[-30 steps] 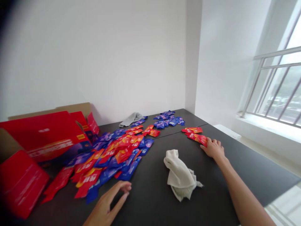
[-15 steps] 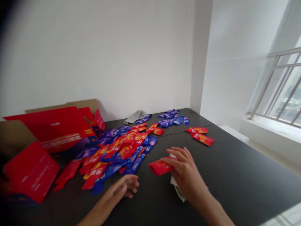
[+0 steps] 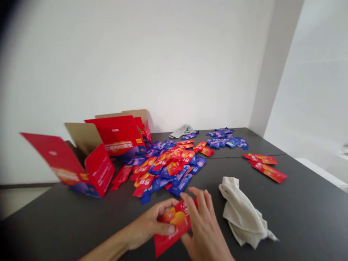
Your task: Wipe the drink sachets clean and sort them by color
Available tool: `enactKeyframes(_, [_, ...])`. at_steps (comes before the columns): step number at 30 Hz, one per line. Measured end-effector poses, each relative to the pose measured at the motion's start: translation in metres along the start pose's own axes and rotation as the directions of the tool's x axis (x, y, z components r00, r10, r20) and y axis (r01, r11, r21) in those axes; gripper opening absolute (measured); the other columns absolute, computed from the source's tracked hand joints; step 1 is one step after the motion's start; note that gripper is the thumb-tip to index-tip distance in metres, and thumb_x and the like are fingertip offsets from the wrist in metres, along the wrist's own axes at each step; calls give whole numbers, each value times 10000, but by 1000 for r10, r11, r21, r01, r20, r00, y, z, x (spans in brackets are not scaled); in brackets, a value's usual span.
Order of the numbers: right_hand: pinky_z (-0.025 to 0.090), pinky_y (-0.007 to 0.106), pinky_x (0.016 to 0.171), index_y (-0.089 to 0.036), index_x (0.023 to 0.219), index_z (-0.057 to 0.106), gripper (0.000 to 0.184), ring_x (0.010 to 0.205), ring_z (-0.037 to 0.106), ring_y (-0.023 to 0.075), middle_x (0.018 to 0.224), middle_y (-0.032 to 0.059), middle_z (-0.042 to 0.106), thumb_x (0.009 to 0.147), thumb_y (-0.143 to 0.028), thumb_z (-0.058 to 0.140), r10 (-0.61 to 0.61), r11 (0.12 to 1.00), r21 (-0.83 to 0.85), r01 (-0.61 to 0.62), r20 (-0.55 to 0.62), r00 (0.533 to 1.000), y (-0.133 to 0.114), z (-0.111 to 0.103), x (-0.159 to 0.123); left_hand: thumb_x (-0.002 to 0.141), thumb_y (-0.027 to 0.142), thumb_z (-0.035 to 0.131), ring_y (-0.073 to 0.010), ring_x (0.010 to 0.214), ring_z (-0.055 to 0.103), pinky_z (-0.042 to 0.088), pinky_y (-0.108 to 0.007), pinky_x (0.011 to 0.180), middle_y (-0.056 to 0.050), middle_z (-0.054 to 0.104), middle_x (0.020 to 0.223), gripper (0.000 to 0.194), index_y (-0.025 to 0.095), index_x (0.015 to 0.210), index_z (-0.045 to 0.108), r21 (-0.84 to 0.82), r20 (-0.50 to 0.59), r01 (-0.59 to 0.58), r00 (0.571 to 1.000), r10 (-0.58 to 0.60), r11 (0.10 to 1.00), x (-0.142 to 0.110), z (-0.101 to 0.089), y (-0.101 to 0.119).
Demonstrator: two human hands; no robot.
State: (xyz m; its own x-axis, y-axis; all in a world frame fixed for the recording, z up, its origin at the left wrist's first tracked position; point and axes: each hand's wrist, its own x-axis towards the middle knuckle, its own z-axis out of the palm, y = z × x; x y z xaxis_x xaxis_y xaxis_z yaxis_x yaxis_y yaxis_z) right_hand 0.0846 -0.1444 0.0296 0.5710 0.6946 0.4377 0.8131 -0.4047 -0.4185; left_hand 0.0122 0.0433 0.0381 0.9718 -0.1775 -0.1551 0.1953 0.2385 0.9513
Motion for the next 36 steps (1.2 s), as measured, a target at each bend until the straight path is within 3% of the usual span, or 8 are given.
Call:
enactKeyframes(5, [348, 483, 1050, -273, 1408, 364, 676, 1280, 363, 299, 1376, 77, 428, 778, -385, 584, 164, 965, -204, -163, -12, 986, 58, -29, 6, 683, 216, 788, -173, 940, 641, 470, -281, 846, -35, 666, 1064, 511, 190, 1126, 534, 28, -106, -12, 994, 15, 1000, 1, -4, -2])
enactKeyframes(9, [377, 544, 954, -151, 1376, 416, 734, 1208, 414, 407, 1311, 187, 467, 787, -579, 514, 422, 780, -402, -479, -228, 878, 124, -33, 3, 766, 234, 696, -202, 1034, 625, 447, -339, 931, -37, 653, 1148, 461, 206, 1193, 525, 78, -159, -11, 987, 23, 997, 3, -11, -6])
enactKeyframes(14, [447, 441, 849, -117, 1310, 439, 683, 1092, 547, 354, 1155, 199, 584, 809, -580, 462, 524, 792, -329, -514, -64, 849, 161, -21, -4, 752, 210, 658, -241, 1156, 563, 409, -371, 990, -41, 634, 1200, 524, 211, 1250, 495, 208, -142, -34, 988, 65, 978, 6, -15, -13])
enactKeyframes(19, [465, 332, 726, -207, 1050, 501, 348, 892, 645, 274, 977, 117, 665, 899, -479, 344, 531, 840, -142, -524, 8, 848, 115, -26, 7, 750, 234, 633, -240, 989, 624, 460, -302, 845, -49, 678, 1084, 376, 176, 1114, 557, 556, -189, -60, 962, 197, 829, 8, -12, -18])
enactKeyframes(22, [474, 285, 747, -221, 1049, 495, 302, 908, 649, 230, 1005, 94, 670, 912, -457, 366, 370, 929, 8, -371, 44, 928, 59, -7, 9, 752, 209, 600, -229, 928, 622, 458, -279, 797, -21, 696, 1015, 330, 196, 1081, 580, 688, -242, -3, 942, 232, 726, 9, -5, -18])
enactKeyframes(25, [478, 297, 834, -164, 1241, 429, 391, 1037, 621, 234, 1179, 145, 620, 907, -366, 408, 194, 981, 3, -196, 118, 974, 16, 20, 10, 750, 159, 565, -221, 935, 615, 446, -280, 839, -16, 689, 1042, 372, 198, 1120, 576, 723, -173, -68, 946, 275, 688, 8, 1, -17])
enactKeyframes(31, [496, 360, 747, -133, 1187, 463, 317, 936, 652, 280, 1101, 151, 620, 898, -239, 387, 361, 911, -286, -297, 206, 909, 2, 15, 27, 702, 201, 667, -233, 1005, 585, 445, -317, 880, -38, 624, 1167, 586, 206, 1254, 470, 689, -88, -47, 985, 147, 723, 4, -4, -13])
enactKeyframes(36, [492, 325, 743, -141, 1165, 442, 340, 901, 656, 251, 1068, 117, 626, 831, -200, 444, 259, 960, -180, -214, 290, 921, -11, 14, 25, 716, 157, 635, -228, 1072, 560, 394, -348, 983, -46, 605, 1197, 591, 214, 1280, 467, 688, -33, -130, 977, 210, 714, 5, -5, -13])
